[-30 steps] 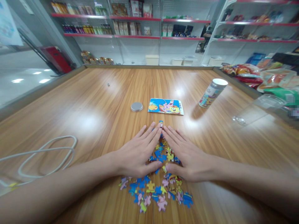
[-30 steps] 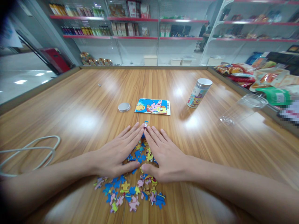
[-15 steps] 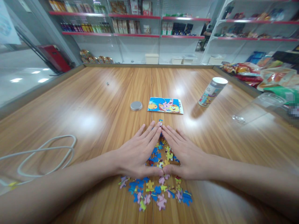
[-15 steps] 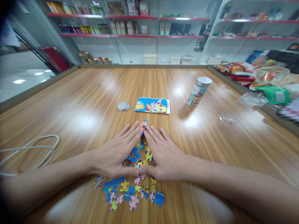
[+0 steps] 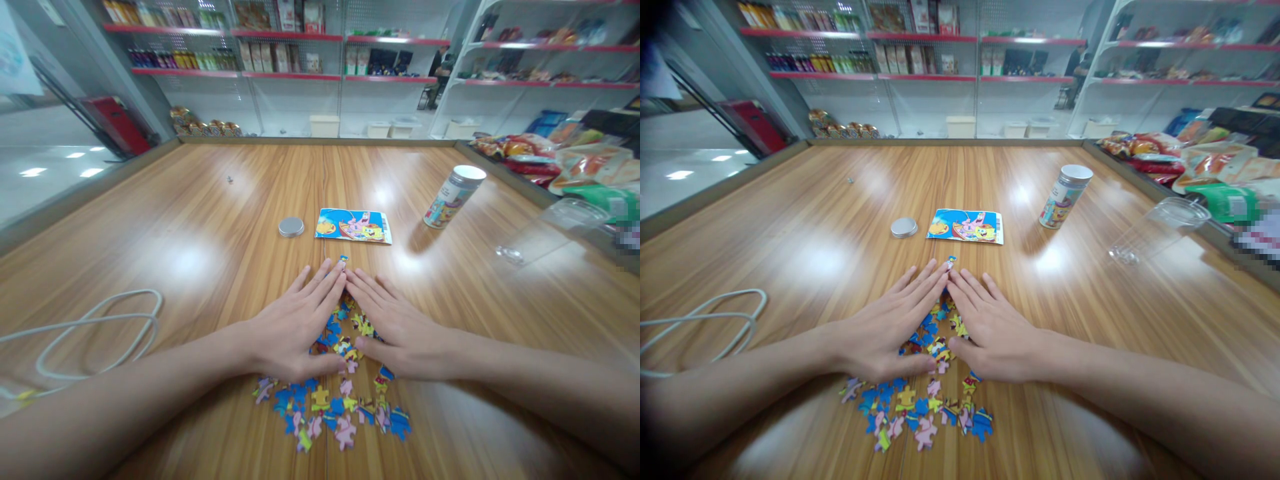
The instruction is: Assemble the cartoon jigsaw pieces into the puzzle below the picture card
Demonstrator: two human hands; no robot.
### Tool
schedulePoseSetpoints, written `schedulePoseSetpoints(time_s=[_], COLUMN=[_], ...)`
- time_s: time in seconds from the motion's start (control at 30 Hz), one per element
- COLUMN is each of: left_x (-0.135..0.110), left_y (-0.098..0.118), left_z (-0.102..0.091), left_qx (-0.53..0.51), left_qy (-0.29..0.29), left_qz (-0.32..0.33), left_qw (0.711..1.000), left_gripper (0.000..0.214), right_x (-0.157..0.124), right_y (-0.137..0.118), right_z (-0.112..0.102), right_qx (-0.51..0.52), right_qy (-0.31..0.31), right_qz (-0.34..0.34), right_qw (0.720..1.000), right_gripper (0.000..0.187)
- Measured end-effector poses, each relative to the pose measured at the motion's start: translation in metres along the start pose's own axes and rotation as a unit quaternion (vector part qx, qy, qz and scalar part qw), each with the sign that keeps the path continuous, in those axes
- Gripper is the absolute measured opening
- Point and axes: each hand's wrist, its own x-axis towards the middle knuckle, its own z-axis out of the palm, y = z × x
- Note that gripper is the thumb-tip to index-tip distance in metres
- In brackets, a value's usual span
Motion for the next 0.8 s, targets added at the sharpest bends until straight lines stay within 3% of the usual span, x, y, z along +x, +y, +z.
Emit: schedulePoseSetpoints(time_s=[0.17, 0.37, 0.63, 0.73, 0.8], left_x=[0.0002, 0.0005, -0.0007, 0.0001, 0.0007], left_y=[0.0014, 0.0021, -0.0013, -0.0017, -0.0015], left_z=[0.0001, -0.0021, -0.0042, -0.002, -0.0006], left_qx=[-0.001, -0.008, -0.007, 0.0, 0.0], left_qy=[-0.003, -0.011, -0.025, -0.026, -0.016], left_qz=[-0.003, -0.005, 0.008, -0.023, -0.041], left_qw=[1.0, 1.0, 1.0, 0.999, 0.999], left_gripper=[0.116, 0.116, 0.114, 0.104, 0.101], right_x=[-0.0008, -0.0009, 0.0001, 0.0018, 0.0023], right_y=[-0.0016, -0.0017, -0.0014, -0.0023, -0.0024], right_z=[-0.0001, -0.001, -0.0051, -0.0032, -0.0003], right_qx=[-0.001, 0.005, 0.035, 0.048, 0.043], right_qy=[-0.004, -0.024, -0.032, -0.006, 0.016], right_qz=[0.002, 0.009, 0.009, 0.038, 0.045], right_qw=[1.0, 1.0, 0.999, 0.998, 0.998], right_gripper=[0.102, 0.094, 0.097, 0.085, 0.088])
